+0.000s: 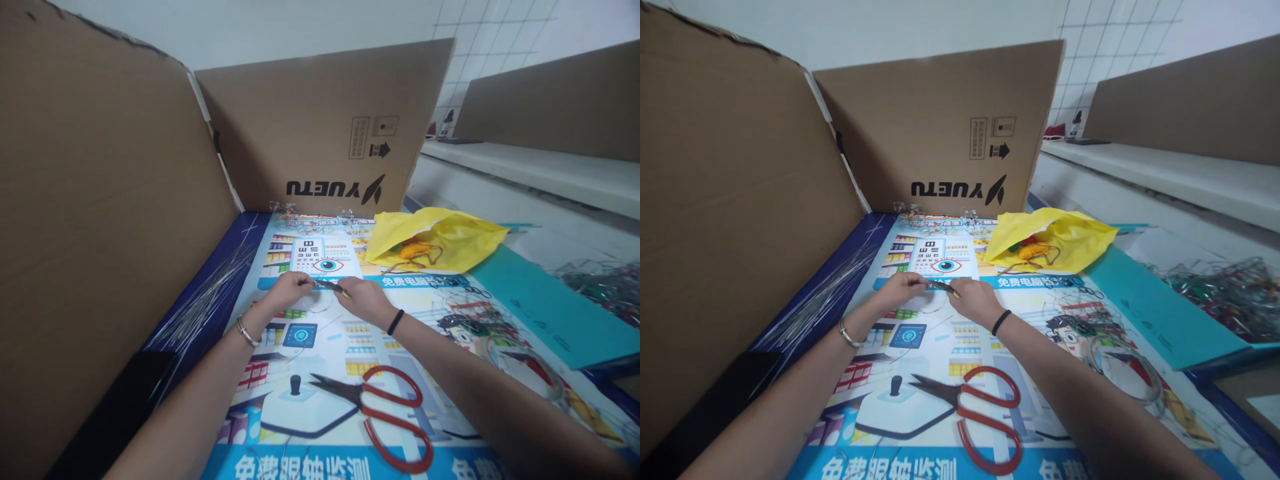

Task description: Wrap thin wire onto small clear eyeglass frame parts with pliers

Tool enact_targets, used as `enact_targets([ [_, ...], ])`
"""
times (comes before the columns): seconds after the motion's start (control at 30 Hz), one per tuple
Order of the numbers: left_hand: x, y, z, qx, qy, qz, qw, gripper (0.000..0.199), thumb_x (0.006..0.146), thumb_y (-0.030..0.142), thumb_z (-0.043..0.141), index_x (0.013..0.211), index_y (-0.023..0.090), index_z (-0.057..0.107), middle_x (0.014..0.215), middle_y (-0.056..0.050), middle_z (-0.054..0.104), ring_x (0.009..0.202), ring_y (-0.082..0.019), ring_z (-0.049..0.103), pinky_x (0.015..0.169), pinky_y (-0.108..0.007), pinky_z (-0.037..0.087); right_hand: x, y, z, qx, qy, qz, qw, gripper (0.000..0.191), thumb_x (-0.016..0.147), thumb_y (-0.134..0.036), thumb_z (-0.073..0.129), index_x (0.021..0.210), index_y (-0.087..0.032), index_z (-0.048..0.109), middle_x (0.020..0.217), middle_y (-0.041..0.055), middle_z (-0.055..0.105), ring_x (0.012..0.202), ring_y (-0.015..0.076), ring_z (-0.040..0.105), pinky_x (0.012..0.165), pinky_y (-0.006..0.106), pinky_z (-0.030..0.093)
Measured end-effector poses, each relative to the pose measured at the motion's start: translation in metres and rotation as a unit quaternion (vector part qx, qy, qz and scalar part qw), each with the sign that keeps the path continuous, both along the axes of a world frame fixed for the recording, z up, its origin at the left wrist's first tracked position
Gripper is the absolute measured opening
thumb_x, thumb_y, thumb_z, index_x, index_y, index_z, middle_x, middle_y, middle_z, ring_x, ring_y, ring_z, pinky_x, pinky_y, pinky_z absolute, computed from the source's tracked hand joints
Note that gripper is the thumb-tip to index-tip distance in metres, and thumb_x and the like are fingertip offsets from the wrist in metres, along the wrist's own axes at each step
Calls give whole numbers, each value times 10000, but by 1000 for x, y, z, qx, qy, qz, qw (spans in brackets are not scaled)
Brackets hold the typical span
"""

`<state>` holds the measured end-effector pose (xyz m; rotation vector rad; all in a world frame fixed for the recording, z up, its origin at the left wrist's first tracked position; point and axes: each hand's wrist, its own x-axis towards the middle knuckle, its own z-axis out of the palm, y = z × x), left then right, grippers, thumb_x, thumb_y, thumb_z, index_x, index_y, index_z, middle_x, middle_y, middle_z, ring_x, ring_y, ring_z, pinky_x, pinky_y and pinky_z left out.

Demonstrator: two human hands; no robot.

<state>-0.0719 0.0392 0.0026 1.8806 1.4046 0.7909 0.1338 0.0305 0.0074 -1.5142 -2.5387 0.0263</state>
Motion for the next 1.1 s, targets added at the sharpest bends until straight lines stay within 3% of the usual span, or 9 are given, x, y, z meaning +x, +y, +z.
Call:
enact_targets([
  [0.27,-1,0,-1,0,8,-6,1000,220,692,292,489,696,139,647,591,18,573,527,-99,442,503,-212,315,4,4,-3,9,-2,25,1000,214,845,-335,415,922,-215,575,919,29,638,802,155,574,620,229,326],
  [0.6,-3,1,-1,30,43,-44,998,176,685,214,464,668,148,627,652,6,608,616,-121,506,577,-221,371,13,9,1,138,-57,123,981,197,819,-270,443,856,-155,598,814,83,578,788,187,493,686,287,293],
  [0.7,-3,2,-2,26,36,-44,998,181,692,223,468,677,149,632,687,-7,630,654,-135,536,616,-232,396,17,12,4,181,-31,149,972,213,829,-279,425,839,-157,599,793,79,566,780,187,472,695,295,287],
  [0.8,-3,3,-4,23,27,-45,998,183,696,232,477,692,151,641,719,-18,647,689,-149,557,648,-242,411,20,15,4,211,36,113,970,226,845,-279,408,877,-152,592,809,77,563,794,182,468,705,286,293],
  [0.9,-4,4,-6,23,10,-50,998,177,693,233,487,701,153,644,735,-15,652,695,-147,559,648,-238,415,21,17,2,198,45,78,976,217,846,-272,412,878,-152,590,805,74,564,789,178,472,696,278,293],
  [1.1,-5,4,-6,14,6,-52,999,181,695,243,484,694,148,639,702,-5,638,660,-134,544,616,-224,407,20,15,1,173,-24,141,975,191,821,-288,454,867,-166,594,803,65,566,779,176,469,702,285,282],
])
